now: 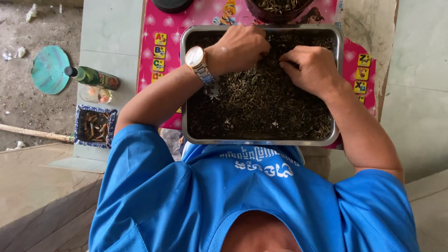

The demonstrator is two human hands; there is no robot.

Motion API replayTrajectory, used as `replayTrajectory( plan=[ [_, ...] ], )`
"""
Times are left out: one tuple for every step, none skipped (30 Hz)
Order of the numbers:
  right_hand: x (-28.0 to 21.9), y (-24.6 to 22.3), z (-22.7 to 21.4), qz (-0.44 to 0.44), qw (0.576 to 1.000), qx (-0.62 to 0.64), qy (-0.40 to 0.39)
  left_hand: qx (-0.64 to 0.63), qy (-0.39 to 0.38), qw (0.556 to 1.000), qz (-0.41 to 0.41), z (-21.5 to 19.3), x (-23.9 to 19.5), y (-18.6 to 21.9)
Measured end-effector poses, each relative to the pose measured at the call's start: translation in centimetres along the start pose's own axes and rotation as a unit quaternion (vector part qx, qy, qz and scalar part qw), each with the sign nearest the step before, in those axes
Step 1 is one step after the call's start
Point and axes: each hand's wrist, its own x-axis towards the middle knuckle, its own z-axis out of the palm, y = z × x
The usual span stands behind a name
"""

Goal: Sorting dried tea leaves in a tray to remove stems and debris by hand.

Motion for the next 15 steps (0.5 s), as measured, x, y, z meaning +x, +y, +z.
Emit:
replayTrajectory(
  plan=[
    [-0.1,0.0,0.0,0.007,1.0,0.0,-0.001,-0.003,-0.012,1.0,-0.012,0.2,0.1,0.0],
    [0.0,0.0,0.1,0.011,1.0,0.0,0.0,-0.004,-0.025,0.999,-0.026,0.3,0.1,-0.2],
    [0.0,-0.1,0.0,0.007,1.0,-0.001,0.004,0.001,-0.024,0.999,-0.027,0.2,-0.1,0.0],
    [0.1,-0.2,-0.1,0.005,1.0,0.007,0.008,-0.007,-0.028,0.999,-0.034,0.0,-0.4,0.0],
    [0.2,-0.3,-0.2,0.003,1.0,0.014,0.011,-0.015,-0.033,0.999,-0.041,-0.1,-0.6,0.1],
    [0.3,-0.4,-0.2,0.0,1.0,0.014,0.014,-0.011,-0.031,0.999,-0.043,-0.8,-1.2,0.4],
    [0.3,-0.3,-0.2,0.0,1.0,0.018,0.013,-0.043,-0.009,0.998,-0.041,-1.5,-1.7,0.8],
    [0.1,-0.4,-0.1,0.002,1.0,0.022,0.012,-0.076,0.013,0.996,-0.037,-2.1,-2.2,1.2],
    [0.3,-0.2,-0.1,0.001,1.0,0.021,0.015,-0.073,0.014,0.997,-0.036,-2.7,-2.5,1.3],
    [0.2,-0.3,0.0,0.007,1.0,0.013,0.017,-0.095,0.045,0.994,-0.022,-3.1,-2.9,1.6],
    [0.1,-0.3,0.2,0.013,1.0,0.005,0.019,-0.116,0.076,0.99,-0.007,-3.5,-3.3,1.9],
    [0.1,-0.3,0.3,0.014,1.0,0.004,0.021,-0.115,0.076,0.99,-0.005,-3.2,-3.8,1.8],
    [0.1,-0.3,0.4,0.039,0.999,0.027,0.022,-0.138,0.047,0.989,-0.034,-3.0,-4.3,1.8],
    [0.0,-0.4,0.5,0.065,0.996,0.05,0.023,-0.161,0.018,0.985,-0.063,-2.7,-4.8,1.9],
    [0.0,-0.4,0.6,0.066,0.996,0.05,0.023,-0.162,0.017,0.985,-0.062,-2.8,-4.8,1.9]
  ],
)
